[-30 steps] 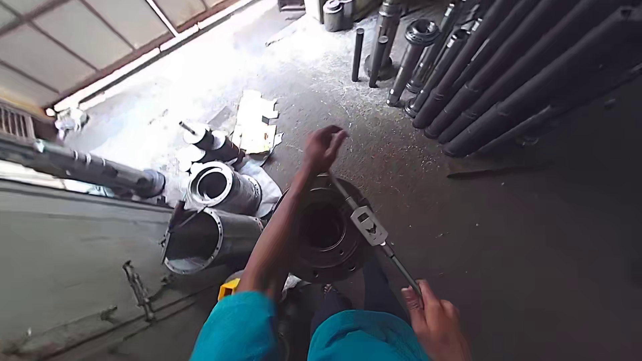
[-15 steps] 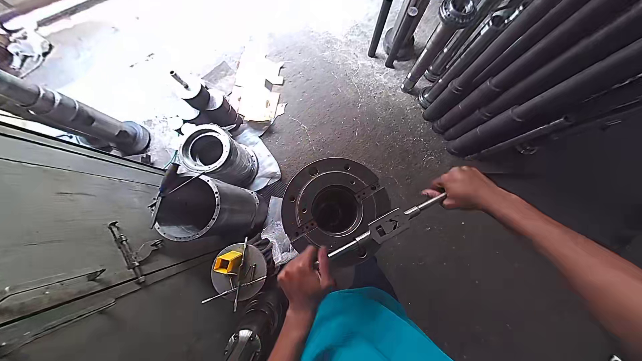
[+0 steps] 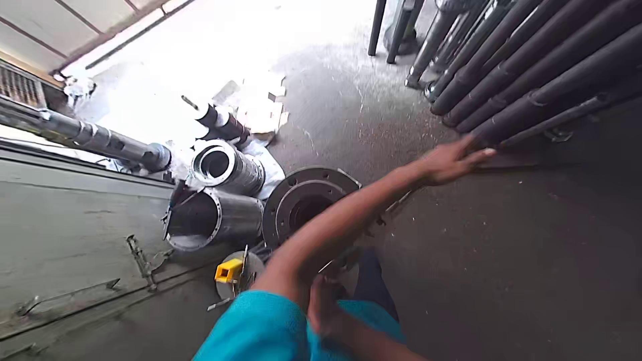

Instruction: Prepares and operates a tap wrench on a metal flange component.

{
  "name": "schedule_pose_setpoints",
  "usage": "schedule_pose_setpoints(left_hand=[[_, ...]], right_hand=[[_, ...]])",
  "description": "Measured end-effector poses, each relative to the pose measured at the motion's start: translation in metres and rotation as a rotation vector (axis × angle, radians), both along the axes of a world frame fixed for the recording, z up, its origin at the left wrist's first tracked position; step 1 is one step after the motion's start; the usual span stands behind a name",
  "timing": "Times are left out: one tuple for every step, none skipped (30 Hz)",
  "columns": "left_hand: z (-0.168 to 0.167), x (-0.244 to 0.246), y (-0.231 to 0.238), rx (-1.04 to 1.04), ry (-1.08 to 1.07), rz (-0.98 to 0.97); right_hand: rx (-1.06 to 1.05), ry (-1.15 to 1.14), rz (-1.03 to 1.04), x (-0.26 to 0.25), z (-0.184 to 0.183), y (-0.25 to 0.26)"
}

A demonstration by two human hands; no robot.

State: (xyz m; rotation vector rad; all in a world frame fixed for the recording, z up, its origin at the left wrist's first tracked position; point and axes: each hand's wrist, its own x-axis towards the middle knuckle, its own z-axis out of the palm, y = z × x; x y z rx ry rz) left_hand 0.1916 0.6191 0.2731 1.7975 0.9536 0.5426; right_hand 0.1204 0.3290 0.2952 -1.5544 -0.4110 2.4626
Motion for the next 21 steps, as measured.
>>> schedule_pose_setpoints(left_hand=[[-0.009,-0.024,-0.013,0.066,0.026,0.034],[-0.01,-0.056,-0.027,0.144,0.076,0.099],[-0.008,-0.091,-0.059,0.187,0.11,0.198],[-0.005,-0.123,-0.101,0.21,0.139,0.323],[-0.003,-0.15,-0.144,0.216,0.156,0.455],[-0.003,-0.167,-0.188,0.214,0.157,0.583],[-0.001,-0.173,-0.23,0.185,0.166,0.7],[0.001,-0.171,-0.268,0.15,0.205,0.801],[0.002,-0.16,-0.299,0.116,0.266,0.893],[0.0,-0.144,-0.32,0.1,0.34,0.976],[-0.007,-0.126,-0.33,0.122,0.414,1.048],[-0.017,-0.11,-0.335,0.207,0.502,1.134],[-0.027,-0.104,-0.332,0.323,0.566,1.221],[-0.033,-0.108,-0.324,0.419,0.585,1.293],[-0.036,-0.12,-0.313,0.471,0.595,1.343],[-0.037,-0.132,-0.301,0.487,0.602,1.381],[-0.04,-0.149,-0.291,0.506,0.601,1.387],[-0.042,-0.169,-0.271,0.526,0.576,1.346],[-0.042,-0.188,-0.237,0.541,0.509,1.248],[-0.043,-0.206,-0.202,0.572,0.407,1.103],[-0.047,-0.214,-0.156,0.625,0.28,0.947]], right_hand=[[0.124,0.172,0.143,0.026,-0.011,0.002],[0.328,0.256,0.368,0.052,-0.02,0.018],[0.574,0.206,0.576,0.079,-0.017,0.034],[0.841,0.1,0.727,0.103,-0.009,0.056],[1.137,-0.03,0.758,0.125,-0.002,0.08],[1.392,-0.168,0.716,0.143,0.002,0.11],[1.6,-0.329,0.666,0.157,0.007,0.147],[1.777,-0.506,0.635,0.165,0.009,0.186],[1.923,-0.637,0.662,0.17,0.008,0.225],[2.042,-0.692,0.728,0.171,-0.001,0.263],[2.118,-0.701,0.836,0.171,-0.013,0.296],[2.131,-0.681,0.967,0.173,-0.026,0.317],[2.083,-0.686,1.088,0.174,-0.033,0.329],[1.969,-0.74,1.194,0.177,-0.031,0.331],[1.776,-0.838,1.262,0.183,-0.019,0.321],[1.63,-0.944,1.249,0.194,-0.009,0.301],[1.509,-1.037,1.2,0.208,-0.007,0.269],[1.443,-1.107,1.098,0.225,-0.006,0.23],[1.4,-1.172,0.983,0.237,-0.004,0.187],[1.349,-1.183,0.875,0.241,-0.003,0.129],[1.295,-1.176,0.767,0.235,-0.001,0.067]])
